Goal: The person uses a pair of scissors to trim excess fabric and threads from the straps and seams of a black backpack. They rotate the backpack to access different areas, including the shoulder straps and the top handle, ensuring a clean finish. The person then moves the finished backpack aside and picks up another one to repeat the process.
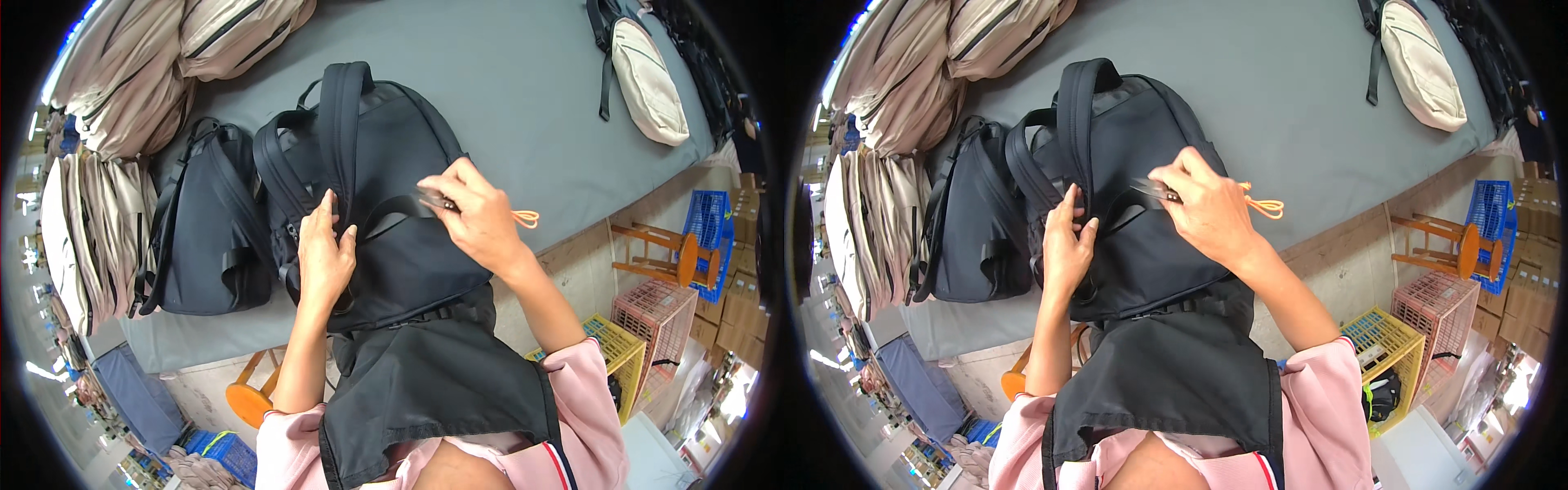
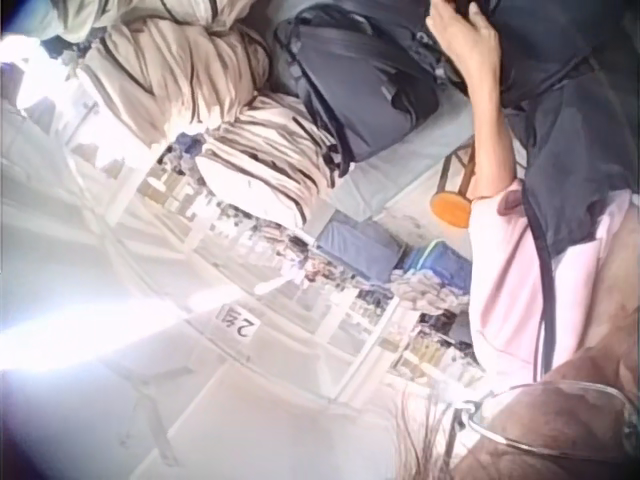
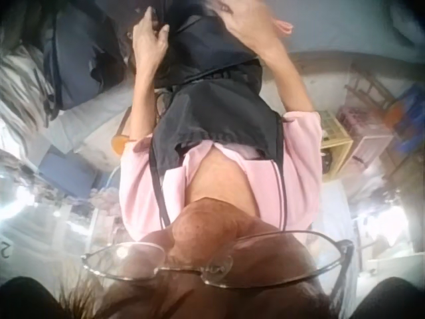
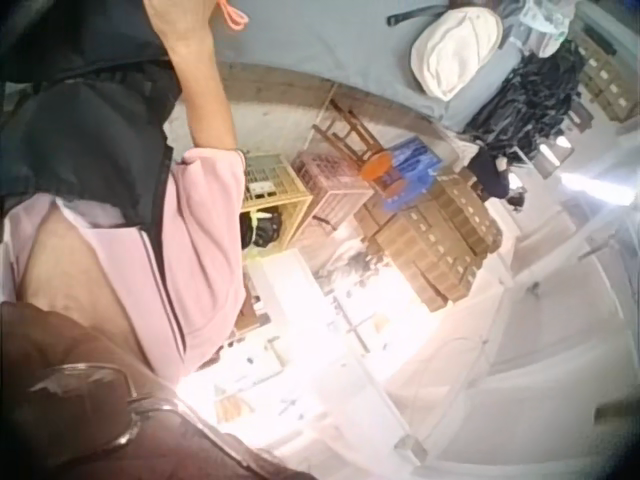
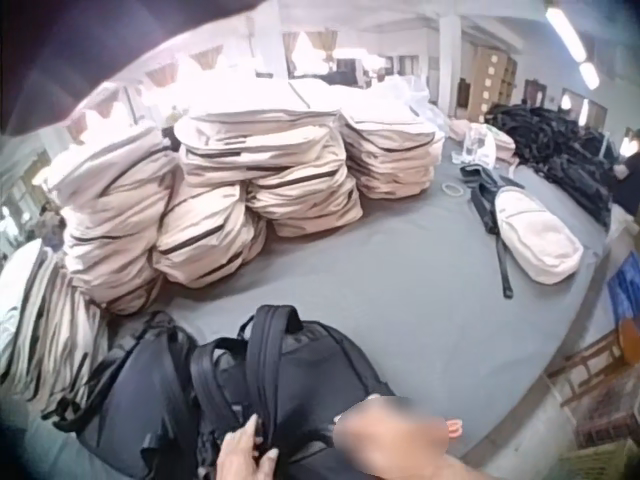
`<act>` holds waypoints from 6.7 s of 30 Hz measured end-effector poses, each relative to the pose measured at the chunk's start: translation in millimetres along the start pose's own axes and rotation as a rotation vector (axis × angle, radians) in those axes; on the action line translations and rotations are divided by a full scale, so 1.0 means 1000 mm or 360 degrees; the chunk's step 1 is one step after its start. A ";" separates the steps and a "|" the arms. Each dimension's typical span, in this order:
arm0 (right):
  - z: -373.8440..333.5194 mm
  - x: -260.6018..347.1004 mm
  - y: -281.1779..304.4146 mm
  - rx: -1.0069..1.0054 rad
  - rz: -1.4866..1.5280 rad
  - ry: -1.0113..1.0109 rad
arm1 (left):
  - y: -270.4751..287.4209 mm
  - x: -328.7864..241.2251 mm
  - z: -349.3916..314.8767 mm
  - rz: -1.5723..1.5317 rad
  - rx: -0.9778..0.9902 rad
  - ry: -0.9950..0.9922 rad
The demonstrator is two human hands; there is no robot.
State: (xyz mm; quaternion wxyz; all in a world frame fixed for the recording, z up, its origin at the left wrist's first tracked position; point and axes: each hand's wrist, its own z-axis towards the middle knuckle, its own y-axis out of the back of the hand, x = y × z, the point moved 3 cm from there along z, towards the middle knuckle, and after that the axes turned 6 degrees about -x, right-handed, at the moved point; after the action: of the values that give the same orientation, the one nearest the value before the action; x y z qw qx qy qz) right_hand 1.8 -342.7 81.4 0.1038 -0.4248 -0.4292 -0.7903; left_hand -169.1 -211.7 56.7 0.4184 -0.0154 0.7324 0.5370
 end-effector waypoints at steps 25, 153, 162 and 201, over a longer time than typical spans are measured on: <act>0.030 0.009 -0.015 -0.0126 0.0810 -0.0585 | -0.024 -0.060 -0.026 -0.1896 0.0483 0.0368; 0.042 0.001 -0.016 0.0650 0.1745 -0.0997 | -0.017 -0.093 -0.020 -0.0756 0.0079 -0.1362; 0.010 0.025 0.031 -0.0107 0.0490 -0.0069 | -0.026 -0.064 -0.014 -0.1888 0.0641 -0.0109; 0.004 0.040 0.060 0.0115 -0.0042 0.0468 | -0.015 -0.062 -0.013 -0.1840 0.0858 -0.0045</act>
State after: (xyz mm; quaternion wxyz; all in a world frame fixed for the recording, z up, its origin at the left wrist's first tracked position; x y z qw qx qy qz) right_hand 10.8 -367.9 148.4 0.1705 -0.2949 -0.4429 -0.8294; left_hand -129.6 -254.8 85.4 0.6395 -0.2951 0.7096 0.0216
